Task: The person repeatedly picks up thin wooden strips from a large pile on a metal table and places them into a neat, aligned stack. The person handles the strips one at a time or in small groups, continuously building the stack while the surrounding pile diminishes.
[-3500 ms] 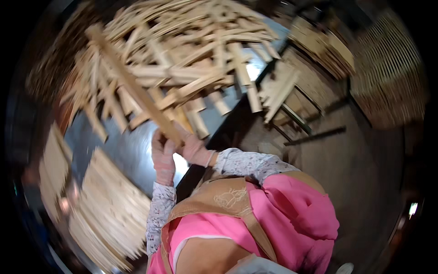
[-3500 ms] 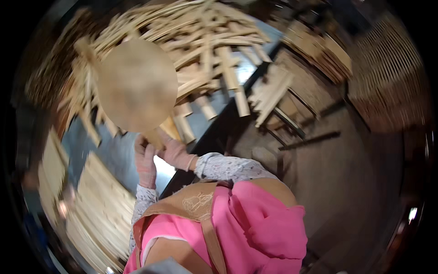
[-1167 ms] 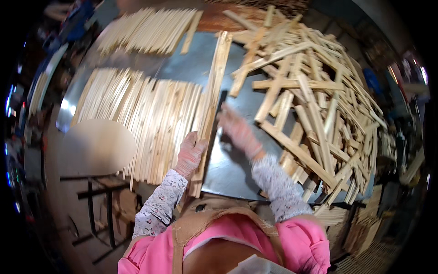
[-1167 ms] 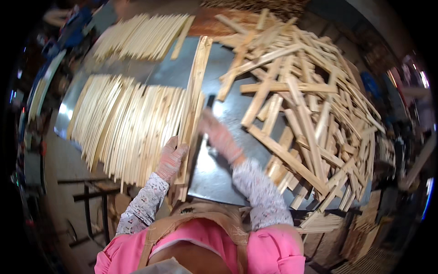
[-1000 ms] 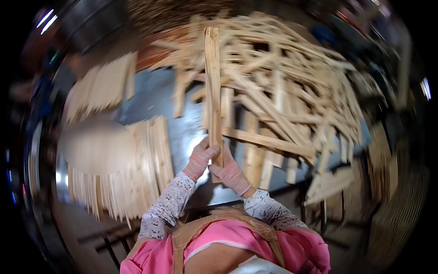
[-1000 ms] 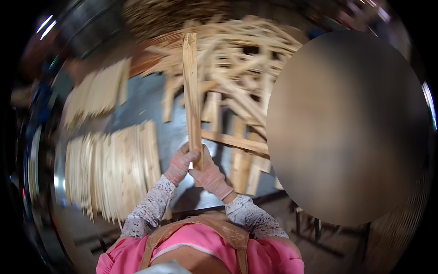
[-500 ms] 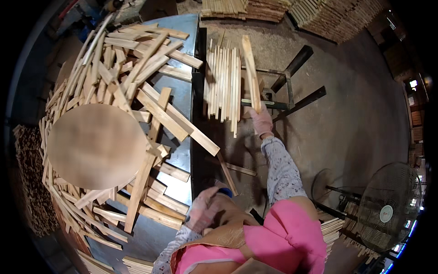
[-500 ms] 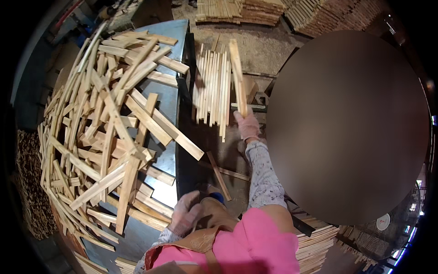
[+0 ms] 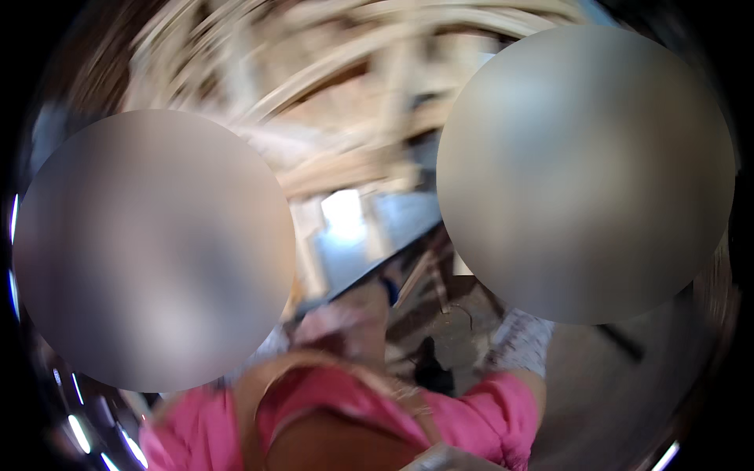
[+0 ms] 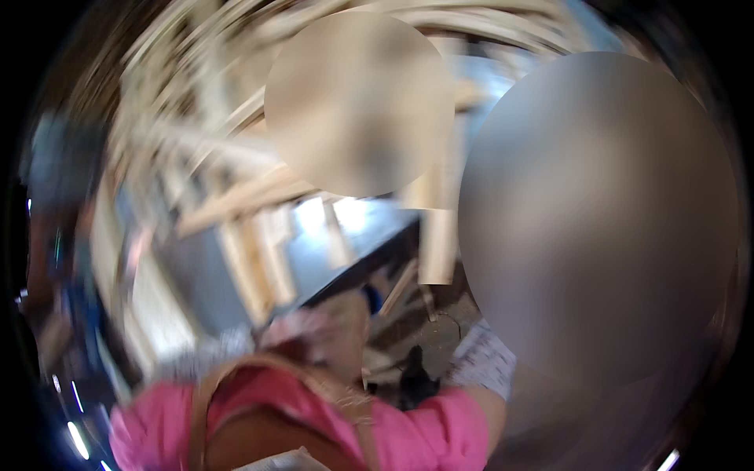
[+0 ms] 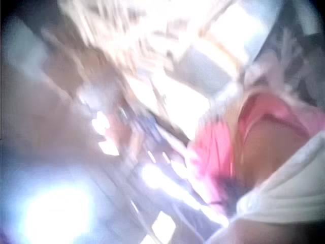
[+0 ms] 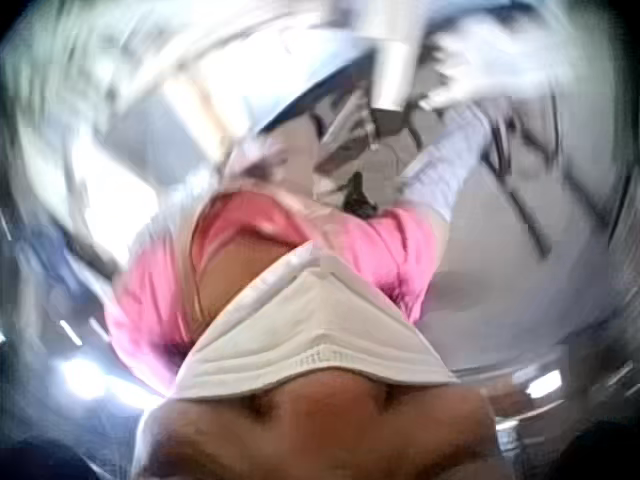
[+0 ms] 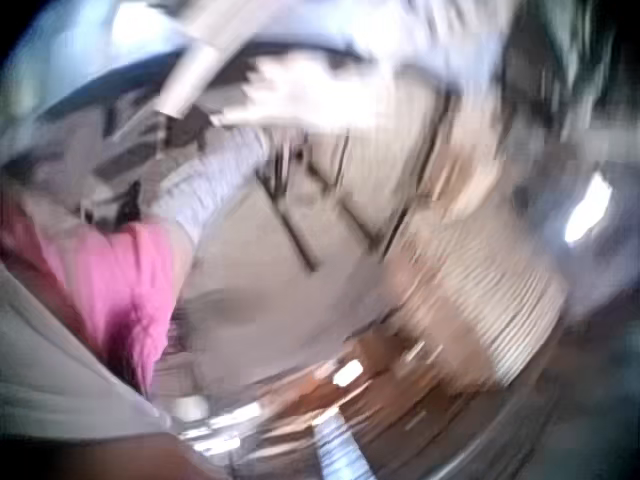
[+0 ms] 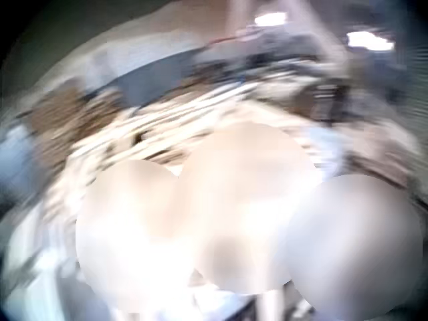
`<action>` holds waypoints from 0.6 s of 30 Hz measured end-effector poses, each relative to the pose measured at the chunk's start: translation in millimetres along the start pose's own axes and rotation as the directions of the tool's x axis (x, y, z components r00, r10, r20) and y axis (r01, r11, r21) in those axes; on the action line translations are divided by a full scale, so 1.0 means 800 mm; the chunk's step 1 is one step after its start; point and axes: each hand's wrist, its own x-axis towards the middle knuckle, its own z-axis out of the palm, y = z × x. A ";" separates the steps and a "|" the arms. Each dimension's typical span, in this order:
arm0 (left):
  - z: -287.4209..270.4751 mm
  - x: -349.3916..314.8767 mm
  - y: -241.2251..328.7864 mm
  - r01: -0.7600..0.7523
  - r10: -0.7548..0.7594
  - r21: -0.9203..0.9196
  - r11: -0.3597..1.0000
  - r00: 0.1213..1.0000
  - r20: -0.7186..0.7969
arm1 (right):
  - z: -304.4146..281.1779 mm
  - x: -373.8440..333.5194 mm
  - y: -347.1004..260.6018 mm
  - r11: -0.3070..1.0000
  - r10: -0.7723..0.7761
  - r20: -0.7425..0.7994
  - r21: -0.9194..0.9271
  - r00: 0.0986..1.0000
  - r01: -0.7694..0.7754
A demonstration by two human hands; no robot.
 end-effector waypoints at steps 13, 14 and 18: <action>0.110 -0.236 0.006 0.273 -0.660 -0.686 0.674 0.640 -0.394 | -0.033 -0.387 -0.166 0.905 -0.130 0.988 0.082 0.086 0.418; 0.127 -0.260 -0.004 0.285 -0.725 -0.742 0.607 0.580 -0.371 | -0.016 -0.424 -0.203 0.855 -0.109 0.991 0.132 -0.076 0.502; 0.230 -0.337 -0.037 0.132 -0.785 -0.789 0.600 0.289 -0.549 | 0.033 -0.587 -0.355 0.704 -0.124 0.884 0.398 -0.450 0.588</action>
